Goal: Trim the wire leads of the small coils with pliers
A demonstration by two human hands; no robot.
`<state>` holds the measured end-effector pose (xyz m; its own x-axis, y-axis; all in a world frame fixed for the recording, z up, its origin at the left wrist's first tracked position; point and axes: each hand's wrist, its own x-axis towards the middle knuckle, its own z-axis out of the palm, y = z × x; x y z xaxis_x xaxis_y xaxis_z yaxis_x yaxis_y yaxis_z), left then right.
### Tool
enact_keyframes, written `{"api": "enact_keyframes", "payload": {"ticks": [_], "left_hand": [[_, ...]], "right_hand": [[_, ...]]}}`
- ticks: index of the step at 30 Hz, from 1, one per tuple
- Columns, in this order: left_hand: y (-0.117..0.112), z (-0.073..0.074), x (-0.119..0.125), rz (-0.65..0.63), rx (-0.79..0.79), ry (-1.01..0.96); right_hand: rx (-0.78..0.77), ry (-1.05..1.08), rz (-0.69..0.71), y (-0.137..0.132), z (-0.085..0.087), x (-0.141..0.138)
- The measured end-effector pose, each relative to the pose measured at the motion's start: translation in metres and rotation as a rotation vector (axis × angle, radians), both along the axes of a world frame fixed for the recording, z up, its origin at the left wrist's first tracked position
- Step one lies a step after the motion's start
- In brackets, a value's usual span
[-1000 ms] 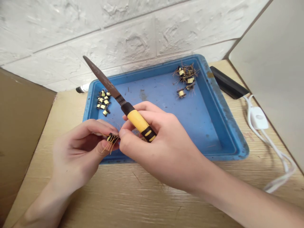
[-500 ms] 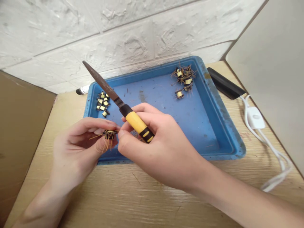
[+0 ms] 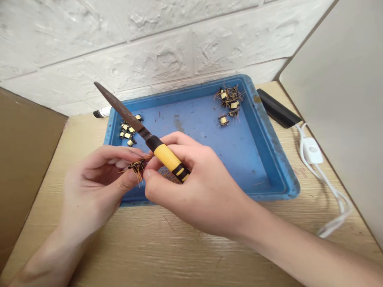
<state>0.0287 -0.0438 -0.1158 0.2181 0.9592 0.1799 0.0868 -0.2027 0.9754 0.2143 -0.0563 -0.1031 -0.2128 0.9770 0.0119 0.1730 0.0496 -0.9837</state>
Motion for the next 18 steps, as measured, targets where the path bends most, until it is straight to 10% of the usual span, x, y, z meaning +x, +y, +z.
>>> {"api": "enact_keyframes", "payload": {"ticks": [18], "left_hand": [[-0.0069, -0.0028, -0.0042, 0.006, 0.193, 0.18]], "right_hand": [[0.011, -0.01, 0.055, 0.001, -0.0019, 0.0007]]}}
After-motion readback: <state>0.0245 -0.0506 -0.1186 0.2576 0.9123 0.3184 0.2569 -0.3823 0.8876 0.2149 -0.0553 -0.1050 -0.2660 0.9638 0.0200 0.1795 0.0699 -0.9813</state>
